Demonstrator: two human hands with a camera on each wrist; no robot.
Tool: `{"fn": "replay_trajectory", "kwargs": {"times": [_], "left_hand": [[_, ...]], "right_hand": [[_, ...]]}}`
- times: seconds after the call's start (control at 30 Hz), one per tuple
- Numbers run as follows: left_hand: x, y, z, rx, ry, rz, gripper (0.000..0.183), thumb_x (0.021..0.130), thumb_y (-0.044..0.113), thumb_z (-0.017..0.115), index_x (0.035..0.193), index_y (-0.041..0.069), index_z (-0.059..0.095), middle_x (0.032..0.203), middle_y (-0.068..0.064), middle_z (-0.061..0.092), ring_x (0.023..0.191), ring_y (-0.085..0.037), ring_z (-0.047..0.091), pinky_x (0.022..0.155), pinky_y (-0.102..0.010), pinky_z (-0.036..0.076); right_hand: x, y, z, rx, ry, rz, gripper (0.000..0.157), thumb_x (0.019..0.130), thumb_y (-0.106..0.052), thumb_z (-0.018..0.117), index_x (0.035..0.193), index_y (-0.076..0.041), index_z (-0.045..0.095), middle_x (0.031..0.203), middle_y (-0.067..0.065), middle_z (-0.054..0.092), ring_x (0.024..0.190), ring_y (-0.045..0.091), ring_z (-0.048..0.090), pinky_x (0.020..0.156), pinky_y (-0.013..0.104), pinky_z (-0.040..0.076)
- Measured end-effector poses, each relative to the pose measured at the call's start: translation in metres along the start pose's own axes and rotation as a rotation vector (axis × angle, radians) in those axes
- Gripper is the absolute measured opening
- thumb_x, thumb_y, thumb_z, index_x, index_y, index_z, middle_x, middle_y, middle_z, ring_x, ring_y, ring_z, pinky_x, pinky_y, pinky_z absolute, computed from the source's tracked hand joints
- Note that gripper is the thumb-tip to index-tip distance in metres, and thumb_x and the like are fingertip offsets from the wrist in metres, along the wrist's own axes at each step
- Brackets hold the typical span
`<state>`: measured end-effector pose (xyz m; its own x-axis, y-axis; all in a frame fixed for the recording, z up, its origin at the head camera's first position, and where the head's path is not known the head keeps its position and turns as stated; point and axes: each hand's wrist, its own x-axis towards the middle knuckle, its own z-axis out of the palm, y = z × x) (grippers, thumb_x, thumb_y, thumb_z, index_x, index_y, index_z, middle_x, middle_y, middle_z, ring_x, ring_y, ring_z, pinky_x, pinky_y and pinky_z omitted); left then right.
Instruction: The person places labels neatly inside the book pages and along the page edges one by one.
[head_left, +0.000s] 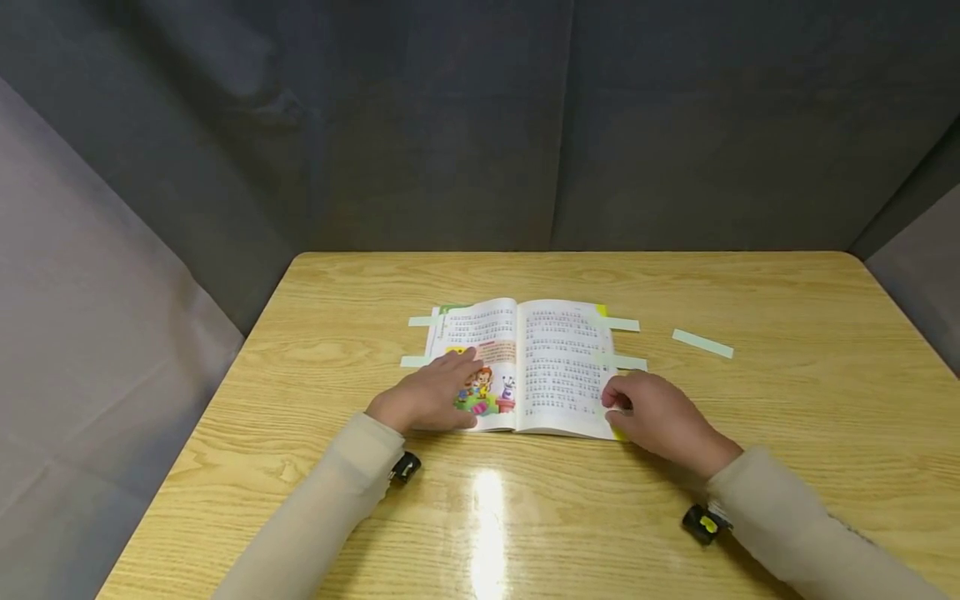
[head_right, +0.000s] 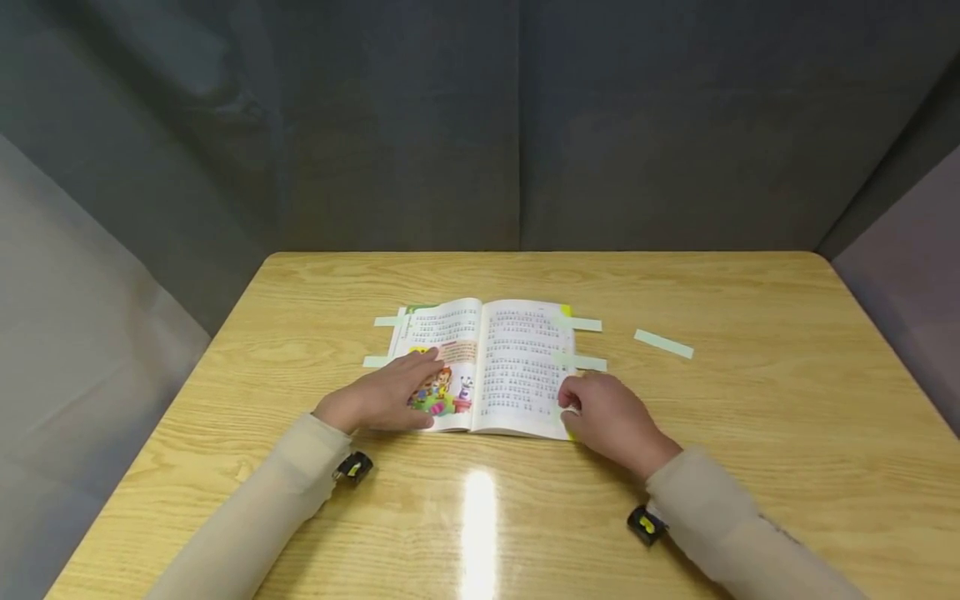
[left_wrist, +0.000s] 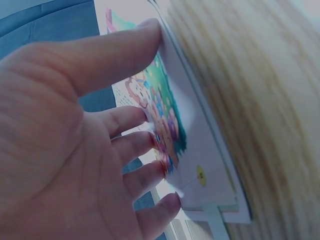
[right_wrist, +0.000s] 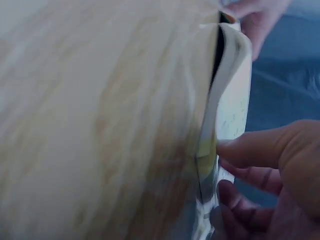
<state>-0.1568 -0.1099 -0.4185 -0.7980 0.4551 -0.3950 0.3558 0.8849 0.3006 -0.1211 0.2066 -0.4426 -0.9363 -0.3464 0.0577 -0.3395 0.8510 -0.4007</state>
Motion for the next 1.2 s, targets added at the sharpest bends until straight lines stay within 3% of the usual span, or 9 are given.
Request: {"fn": "replay_trajectory", "kwargs": {"times": [0.1, 0.17, 0.3, 0.47, 0.67, 0.9, 1.2], "left_hand": [[0.000, 0.000, 0.000, 0.005, 0.003, 0.001, 0.082, 0.093, 0.039, 0.067, 0.160, 0.021, 0.022, 0.170, 0.003, 0.005, 0.158, -0.024, 0.006, 0.129, -0.046, 0.015], [0.000, 0.000, 0.000, 0.008, 0.003, 0.005, 0.082, 0.093, 0.039, 0.067, 0.160, 0.021, 0.022, 0.170, 0.003, 0.005, 0.158, -0.024, 0.006, 0.129, -0.045, 0.015], [0.001, -0.001, 0.001, 0.006, -0.001, 0.010, 0.082, 0.094, 0.039, 0.066, 0.160, 0.021, 0.021, 0.170, 0.003, 0.004, 0.158, -0.024, 0.006, 0.129, -0.046, 0.015], [0.002, -0.002, 0.000, 0.008, -0.001, 0.001, 0.082, 0.094, 0.039, 0.066, 0.160, 0.022, 0.021, 0.170, 0.004, 0.003, 0.158, -0.024, 0.005, 0.129, -0.046, 0.014], [0.002, -0.002, 0.000, 0.013, -0.003, 0.007, 0.083, 0.093, 0.041, 0.066, 0.160, 0.021, 0.020, 0.170, 0.003, 0.003, 0.158, -0.023, 0.005, 0.129, -0.045, 0.013], [0.001, -0.002, -0.001, 0.010, 0.001, -0.014, 0.082, 0.094, 0.040, 0.066, 0.160, 0.023, 0.020, 0.170, 0.005, 0.003, 0.158, -0.024, 0.005, 0.128, -0.048, 0.015], [0.003, -0.002, 0.001, 0.004, 0.002, 0.016, 0.082, 0.094, 0.039, 0.066, 0.160, 0.021, 0.021, 0.170, 0.003, 0.004, 0.158, -0.025, 0.005, 0.129, -0.046, 0.014]], "right_hand": [[-0.003, -0.005, 0.001, -0.160, 0.118, -0.157, 0.007, 0.081, -0.009, 0.076, 0.084, -0.015, 0.074, 0.082, 0.000, 0.066, 0.075, 0.017, 0.050, 0.067, 0.036, 0.048], [-0.005, -0.007, 0.001, -0.224, 0.170, -0.216, 0.008, 0.079, -0.009, 0.078, 0.083, -0.016, 0.077, 0.083, 0.000, 0.068, 0.075, 0.018, 0.051, 0.061, 0.033, 0.045], [-0.008, -0.010, -0.001, -0.278, 0.157, -0.269, 0.007, 0.079, -0.010, 0.080, 0.083, -0.015, 0.079, 0.081, 0.000, 0.069, 0.074, 0.015, 0.052, 0.062, 0.031, 0.047], [-0.011, -0.012, -0.005, -0.279, 0.102, -0.296, 0.008, 0.077, -0.011, 0.082, 0.085, -0.014, 0.081, 0.082, -0.001, 0.069, 0.074, 0.014, 0.052, 0.063, 0.029, 0.047], [-0.013, -0.009, -0.004, -0.241, 0.132, -0.311, 0.011, 0.075, -0.006, 0.083, 0.074, -0.016, 0.078, 0.078, -0.004, 0.068, 0.071, 0.011, 0.051, 0.062, 0.026, 0.046], [-0.011, -0.008, -0.003, -0.232, 0.112, -0.287, 0.011, 0.078, -0.010, 0.082, 0.085, -0.017, 0.079, 0.084, -0.003, 0.071, 0.077, 0.014, 0.060, 0.066, 0.031, 0.053], [-0.010, -0.012, -0.004, -0.271, 0.130, -0.341, 0.017, 0.077, -0.004, 0.081, 0.072, -0.019, 0.074, 0.077, -0.006, 0.069, 0.070, 0.010, 0.058, 0.064, 0.029, 0.052]]}}
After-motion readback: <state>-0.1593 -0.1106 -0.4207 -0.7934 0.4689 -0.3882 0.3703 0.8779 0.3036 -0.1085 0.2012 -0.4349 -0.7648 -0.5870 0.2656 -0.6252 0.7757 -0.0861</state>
